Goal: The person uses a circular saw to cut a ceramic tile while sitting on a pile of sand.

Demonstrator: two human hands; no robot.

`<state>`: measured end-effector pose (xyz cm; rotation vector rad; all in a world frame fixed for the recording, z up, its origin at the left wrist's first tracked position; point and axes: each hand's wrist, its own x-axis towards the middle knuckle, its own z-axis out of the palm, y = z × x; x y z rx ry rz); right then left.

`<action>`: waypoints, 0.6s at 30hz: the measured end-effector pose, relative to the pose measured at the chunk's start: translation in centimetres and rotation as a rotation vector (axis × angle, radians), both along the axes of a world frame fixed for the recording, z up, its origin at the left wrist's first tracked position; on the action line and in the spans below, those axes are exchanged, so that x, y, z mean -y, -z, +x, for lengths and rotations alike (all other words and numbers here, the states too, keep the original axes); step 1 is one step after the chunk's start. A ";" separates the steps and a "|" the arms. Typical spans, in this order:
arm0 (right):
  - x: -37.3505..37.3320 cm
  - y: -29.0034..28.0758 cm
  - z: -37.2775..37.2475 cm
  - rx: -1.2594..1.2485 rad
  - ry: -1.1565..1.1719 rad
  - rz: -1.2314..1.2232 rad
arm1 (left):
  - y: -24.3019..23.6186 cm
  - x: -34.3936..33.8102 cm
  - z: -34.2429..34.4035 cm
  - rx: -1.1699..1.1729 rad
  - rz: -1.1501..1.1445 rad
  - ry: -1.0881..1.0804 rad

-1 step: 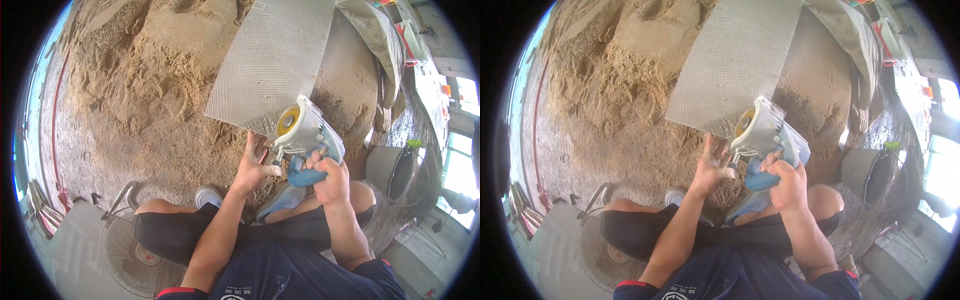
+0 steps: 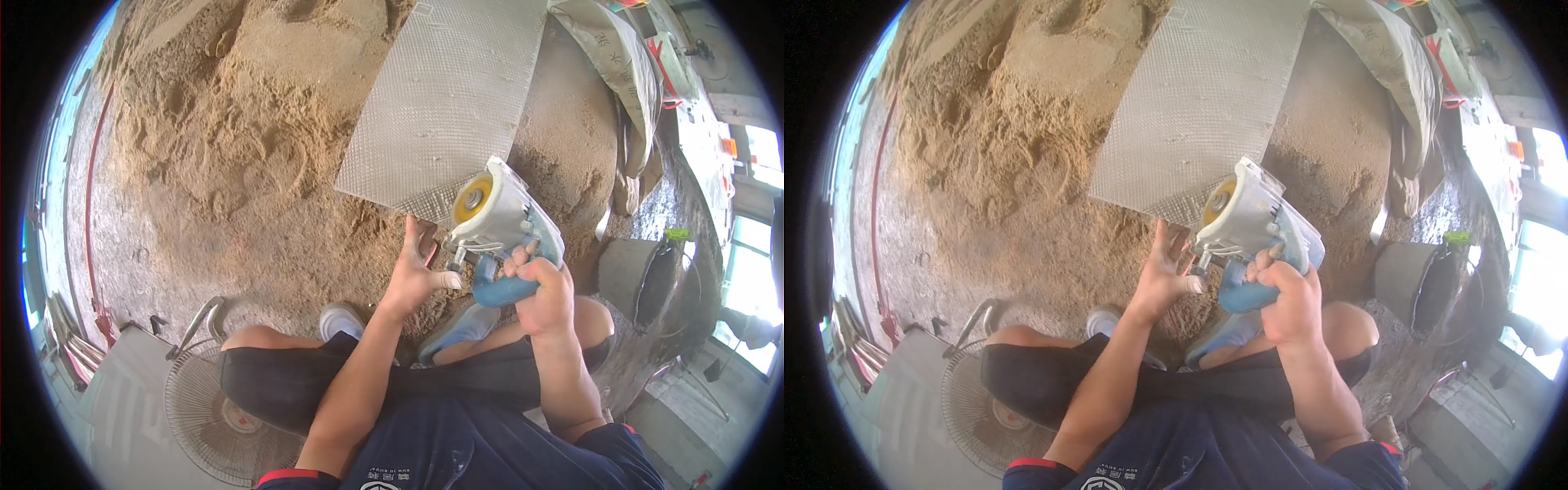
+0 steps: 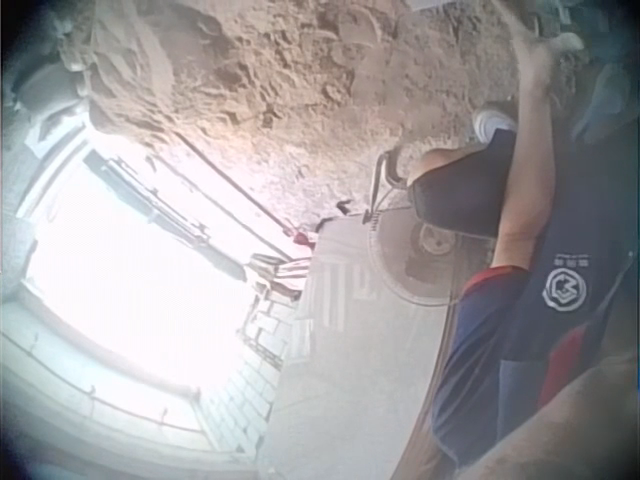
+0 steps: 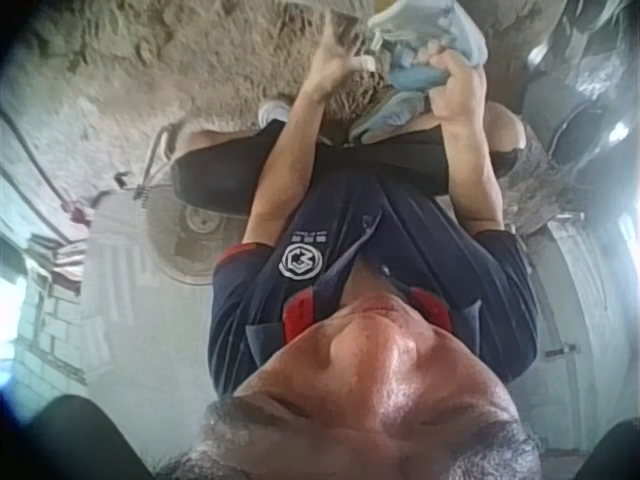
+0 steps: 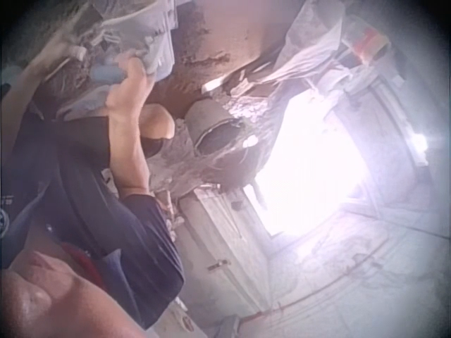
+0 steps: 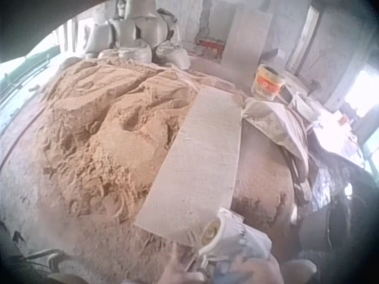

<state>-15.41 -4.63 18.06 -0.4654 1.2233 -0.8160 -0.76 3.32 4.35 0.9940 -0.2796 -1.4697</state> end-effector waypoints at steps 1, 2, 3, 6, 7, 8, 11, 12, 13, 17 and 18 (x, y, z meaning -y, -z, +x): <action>0.1 -0.3 -0.3 0.020 0.026 0.027 | 0.0 -0.1 0.1 0.018 0.006 0.028; 0.2 -0.7 -0.7 0.020 0.027 0.026 | -0.1 -0.1 0.1 0.033 0.009 0.055; 0.4 -1.2 -1.0 0.017 0.047 0.018 | -0.2 0.0 0.0 0.048 0.013 0.083; 0.9 -1.9 -2.2 0.000 0.079 -0.017 | -0.3 0.3 -0.2 -0.048 -0.007 -0.002; 1.3 -2.3 -2.4 -0.025 0.098 -0.032 | -0.3 0.6 -0.1 -0.049 -0.009 0.007; 1.6 -2.6 -2.7 -0.052 0.120 -0.052 | -0.4 1.1 0.1 -0.059 0.014 -0.032; 2.8 -3.2 -4.1 -0.044 0.104 -0.088 | -0.8 2.6 0.2 -0.167 0.257 -0.237; 3.2 -3.6 -4.5 -0.054 0.083 -0.104 | -0.7 3.3 0.7 -0.224 0.344 -0.233; 3.4 -3.8 -4.9 -0.078 0.075 -0.119 | -0.7 4.0 0.6 -0.250 0.476 -0.247; 5.3 -5.4 -5.9 -0.132 0.030 -0.172 | -1.8 5.5 0.6 -0.157 0.505 -0.335; 5.6 -5.6 -5.8 -0.115 0.022 -0.183 | -0.4 4.9 0.9 -0.146 0.491 -0.349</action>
